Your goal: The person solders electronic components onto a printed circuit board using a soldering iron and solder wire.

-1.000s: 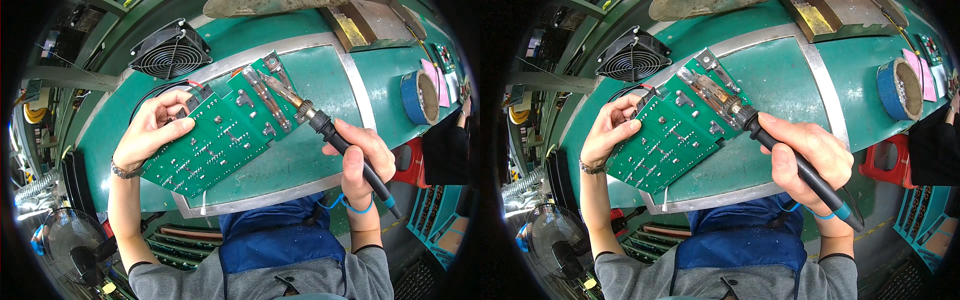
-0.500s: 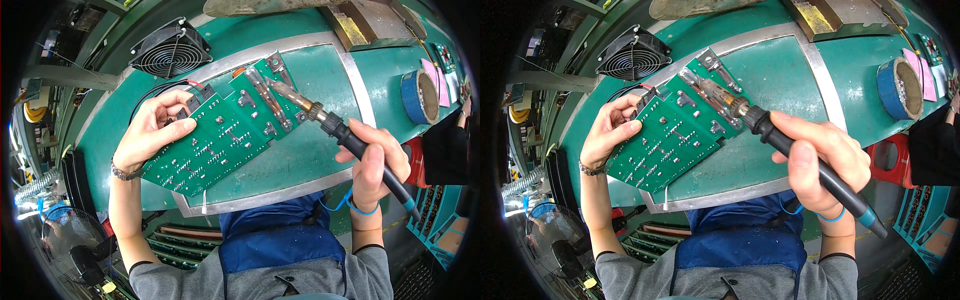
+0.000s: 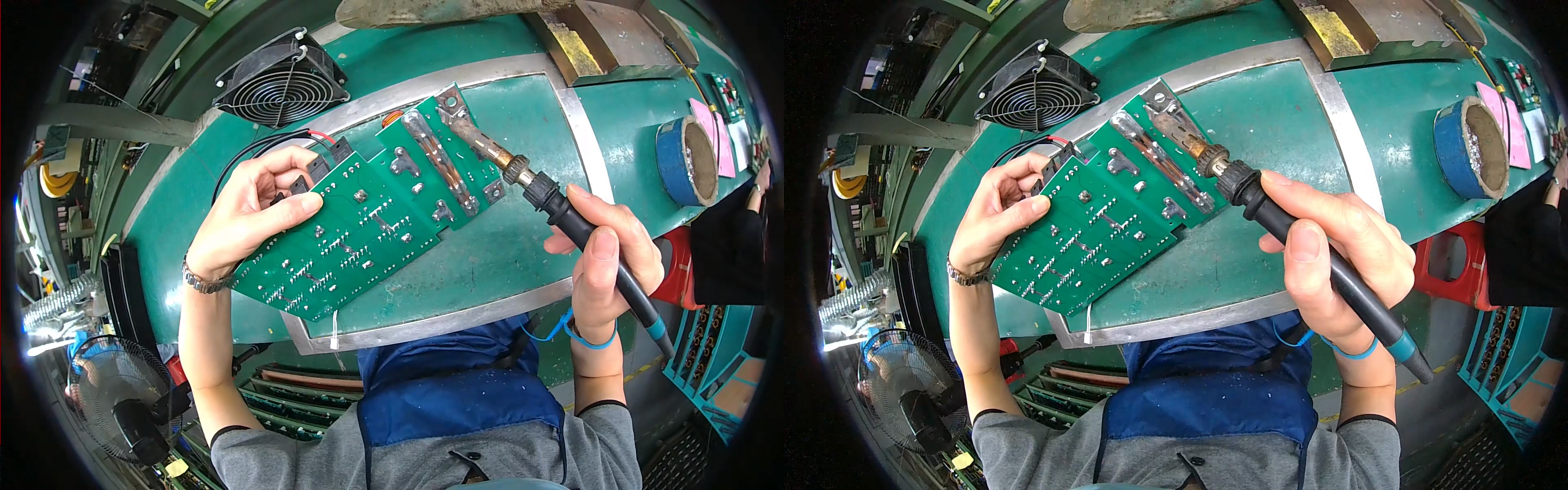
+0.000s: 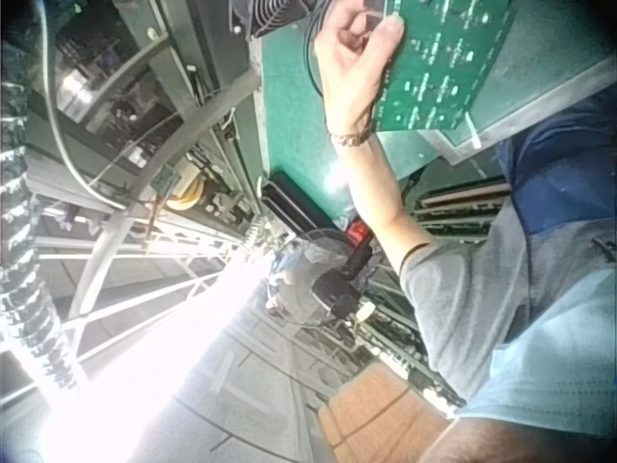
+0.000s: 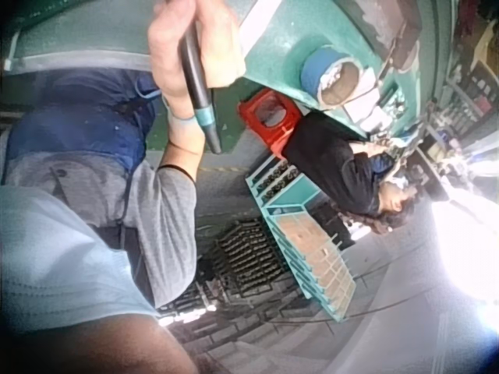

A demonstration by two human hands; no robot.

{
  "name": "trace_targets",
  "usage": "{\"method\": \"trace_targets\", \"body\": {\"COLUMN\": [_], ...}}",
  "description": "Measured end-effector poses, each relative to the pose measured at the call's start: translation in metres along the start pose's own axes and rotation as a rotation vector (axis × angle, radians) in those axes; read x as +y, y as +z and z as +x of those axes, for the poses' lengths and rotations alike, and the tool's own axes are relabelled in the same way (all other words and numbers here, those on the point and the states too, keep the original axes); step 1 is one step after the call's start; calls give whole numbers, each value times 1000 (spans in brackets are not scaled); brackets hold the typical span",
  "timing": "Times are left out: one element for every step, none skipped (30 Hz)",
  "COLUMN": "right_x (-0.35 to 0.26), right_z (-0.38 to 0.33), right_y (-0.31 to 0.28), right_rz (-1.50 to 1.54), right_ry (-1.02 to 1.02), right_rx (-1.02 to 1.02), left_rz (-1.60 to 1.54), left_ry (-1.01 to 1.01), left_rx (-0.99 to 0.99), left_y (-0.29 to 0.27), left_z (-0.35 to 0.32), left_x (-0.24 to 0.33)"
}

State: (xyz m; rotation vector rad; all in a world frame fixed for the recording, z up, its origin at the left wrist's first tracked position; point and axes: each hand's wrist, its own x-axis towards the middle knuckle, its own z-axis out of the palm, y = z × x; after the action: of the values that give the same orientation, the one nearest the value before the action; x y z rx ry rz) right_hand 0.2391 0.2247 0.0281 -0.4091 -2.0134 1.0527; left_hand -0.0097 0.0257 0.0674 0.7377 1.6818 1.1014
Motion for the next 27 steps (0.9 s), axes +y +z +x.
{"method": "trace_targets", "body": {"right_x": [0, 1, 3, 4, 5, 5, 6, 7, 7, 7, 6, 5, 3, 1, 0, 0, -1, -4, 0, -1, -3, -3, -2, -1, -1, -1, -2], "right_z": [0, -1, -1, -1, -1, -1, -1, -1, -1, 0, 1, 2, 3, 5, 5, 5, 5, 6, 6, 5, 4, 3, 1, -1, -1, -1, -1], "right_y": [0, -2, -6, -8, -9, -10, -10, -10, -10, -10, -9, -6, -4, -6, -7, -7, -8, -9, -7, -8, -10, -11, -11, -11, -11, -10, -9], "right_rz": [5, 5, 49, 93, 93, 91, 89, 88, 64, 39, 38, -28, -95, -113, -115, -91, -67, -87, -44, -39, -34, -32, -23, -15, -15, -14, -13], "right_ry": [12, 12, 20, 28, 28, 20, 11, 12, -28, -68, -66, -173, -279, -309, -310, -244, -179, -106, -81, -48, -15, -16, -41, -64, -63, -58, -53], "right_rx": [-2, -2, -33, -64, -63, -73, -83, -82, -96, -110, -108, -130, -150, -182, -180, -150, -120, -107, -63, -51, -39, -39, -26, -12, -12, -42, -70], "left_rz": [-2, -3, -3, 2, 6, 6, 3, 0, 1, 3, 5, 5, -1, -8, -7, 3, 13, 13, 6, -1, 0, 4, 9, 9, -9, -27, -26], "left_ry": [1, 2, 2, 7, 11, 11, 3, -6, -6, 8, 23, 22, 16, 9, 11, 19, 26, 26, 19, 13, 13, 13, 13, 13, 5, -3, -2], "left_rx": [7, 15, 14, 10, 6, 6, 7, 9, 7, 17, 27, 27, 23, 19, 19, 9, 1, 2, 6, 10, 12, 9, 6, 6, 5, 4, 3], "left_y": [0, 0, -1, -2, -2, -2, -1, -1, -1, 0, 0, 0, -1, -1, -1, -1, -1, 0, 0, 0, 0, 0, -1, -1, 0, 0, 1], "left_z": [-1, -1, -1, -1, 0, 0, 0, 0, 0, 0, 0, 0, 0, 0, 0, 0, 0, 0, 0, 0, 0, 0, -1, -1, 0, 0, 0], "left_x": [-1, -1, -2, -2, -2, -2, -2, -1, -1, -2, -2, -2, -2, -2, -2, -1, -1, -1, -2, -2, -2, -2, -2, -2, -2, -2, -1]}}
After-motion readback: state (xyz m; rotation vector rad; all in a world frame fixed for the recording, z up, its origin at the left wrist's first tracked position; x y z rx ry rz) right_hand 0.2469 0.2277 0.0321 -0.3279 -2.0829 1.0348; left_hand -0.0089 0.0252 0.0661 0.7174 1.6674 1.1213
